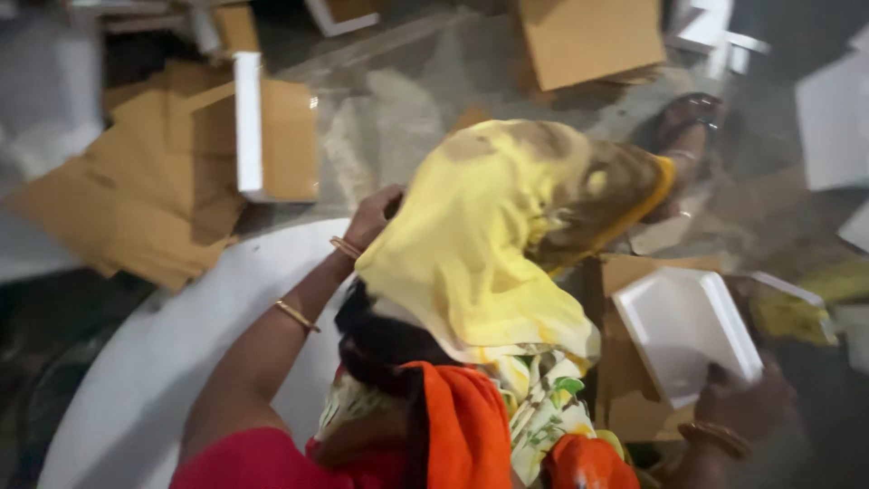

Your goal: The person assembles small cardboard boxes by folding the flaps and securing them with a tape dispenser. They handle white foam inserts and stacks of flat cardboard pieces, repeatedly folding and taping the boxes.

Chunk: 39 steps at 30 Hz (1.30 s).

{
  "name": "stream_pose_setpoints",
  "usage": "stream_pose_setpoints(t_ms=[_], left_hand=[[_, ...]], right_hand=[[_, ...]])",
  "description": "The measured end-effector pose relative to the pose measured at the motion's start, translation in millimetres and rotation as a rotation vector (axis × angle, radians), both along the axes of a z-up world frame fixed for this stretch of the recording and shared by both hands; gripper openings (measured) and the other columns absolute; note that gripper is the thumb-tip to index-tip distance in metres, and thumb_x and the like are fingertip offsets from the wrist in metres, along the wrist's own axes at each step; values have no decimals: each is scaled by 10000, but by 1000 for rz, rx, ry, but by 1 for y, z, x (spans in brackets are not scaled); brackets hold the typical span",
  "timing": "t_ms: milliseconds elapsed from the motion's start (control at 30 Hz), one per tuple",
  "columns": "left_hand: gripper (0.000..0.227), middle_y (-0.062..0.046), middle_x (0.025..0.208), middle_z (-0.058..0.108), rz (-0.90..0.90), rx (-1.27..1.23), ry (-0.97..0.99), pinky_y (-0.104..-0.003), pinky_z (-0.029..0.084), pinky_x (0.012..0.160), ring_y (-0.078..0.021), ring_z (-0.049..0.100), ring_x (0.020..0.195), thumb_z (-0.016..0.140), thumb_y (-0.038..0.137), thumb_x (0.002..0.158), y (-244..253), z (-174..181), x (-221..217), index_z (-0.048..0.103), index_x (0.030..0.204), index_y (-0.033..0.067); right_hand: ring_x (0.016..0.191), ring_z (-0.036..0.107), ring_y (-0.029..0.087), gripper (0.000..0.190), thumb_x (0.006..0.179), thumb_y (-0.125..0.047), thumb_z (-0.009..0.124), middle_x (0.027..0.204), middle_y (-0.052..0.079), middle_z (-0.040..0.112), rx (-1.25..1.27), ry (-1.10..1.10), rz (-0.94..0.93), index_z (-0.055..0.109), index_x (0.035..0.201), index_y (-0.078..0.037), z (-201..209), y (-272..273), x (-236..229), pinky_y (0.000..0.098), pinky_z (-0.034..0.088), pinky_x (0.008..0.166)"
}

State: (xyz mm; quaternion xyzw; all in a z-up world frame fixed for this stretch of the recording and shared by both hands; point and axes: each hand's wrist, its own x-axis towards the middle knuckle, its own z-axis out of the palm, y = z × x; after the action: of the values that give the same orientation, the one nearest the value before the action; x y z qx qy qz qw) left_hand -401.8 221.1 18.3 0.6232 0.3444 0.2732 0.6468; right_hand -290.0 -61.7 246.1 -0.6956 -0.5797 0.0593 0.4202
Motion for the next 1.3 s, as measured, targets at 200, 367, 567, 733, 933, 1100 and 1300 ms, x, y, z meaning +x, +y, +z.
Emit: stream_pose_setpoints(t_ms=[200, 367, 567, 733, 933, 1100, 1300], left_hand=[[119, -5, 936, 684, 618, 175, 125, -243, 571, 722, -78, 659, 830, 674, 115, 1018, 13, 40, -165, 631, 1110, 52], [142, -37, 906, 692, 1096, 332, 271, -256, 518, 688, -110, 649, 773, 726, 148, 988, 30, 41, -321, 690, 1038, 21], [321, -85, 939, 702, 1185, 320, 501, -313, 541, 763, -185, 650, 823, 801, 219, 945, 92, -3, -362, 666, 1085, -37], [605, -223, 1191, 669, 1212, 326, 738, -446, 517, 929, -362, 644, 1075, 854, 376, 864, 155, -11, -301, 585, 1234, -20], [869, -265, 1383, 533, 1387, 92, 614, -475, 457, 1010, -412, 569, 1207, 860, 429, 768, 189, -10, -254, 474, 1404, -20], [738, -242, 1228, 684, 1340, 32, 532, -456, 520, 976, -363, 689, 1094, 872, 443, 763, 206, -9, -244, 644, 1257, -55], [576, -155, 1027, 779, 1159, -50, 518, -396, 571, 846, -268, 753, 897, 881, 397, 763, 204, -9, -234, 725, 1125, -23]], right_hand=[[973, 708, 333, 299, 827, -206, 660, 1015, 156, 728, -80, 101, 164, 745, 1050, -25, 5, -6, -22, 455, 545, 934], [969, 705, 329, 285, 836, -203, 662, 1007, 153, 734, -127, 118, 189, 751, 1040, -25, 5, -6, -33, 446, 540, 926], [963, 702, 323, 268, 847, -199, 664, 996, 148, 742, -164, 102, 167, 758, 1028, -25, 9, 13, -40, 436, 533, 916], [958, 700, 319, 254, 856, -196, 666, 988, 145, 748, -174, 93, 162, 764, 1018, -25, 19, 33, -50, 428, 528, 908], [952, 697, 314, 240, 867, -192, 669, 978, 140, 756, -247, 66, 156, 771, 1006, -25, 21, 39, -51, 418, 521, 898], [951, 718, 306, 260, 846, -228, 743, 968, 154, 756, -572, 408, -200, 764, 968, 0, 1, 49, -51, 399, 538, 871], [993, 693, 304, 241, 863, -240, 719, 986, 145, 759, -618, 349, -201, 795, 974, -40, -8, 40, -52, 396, 510, 905]])
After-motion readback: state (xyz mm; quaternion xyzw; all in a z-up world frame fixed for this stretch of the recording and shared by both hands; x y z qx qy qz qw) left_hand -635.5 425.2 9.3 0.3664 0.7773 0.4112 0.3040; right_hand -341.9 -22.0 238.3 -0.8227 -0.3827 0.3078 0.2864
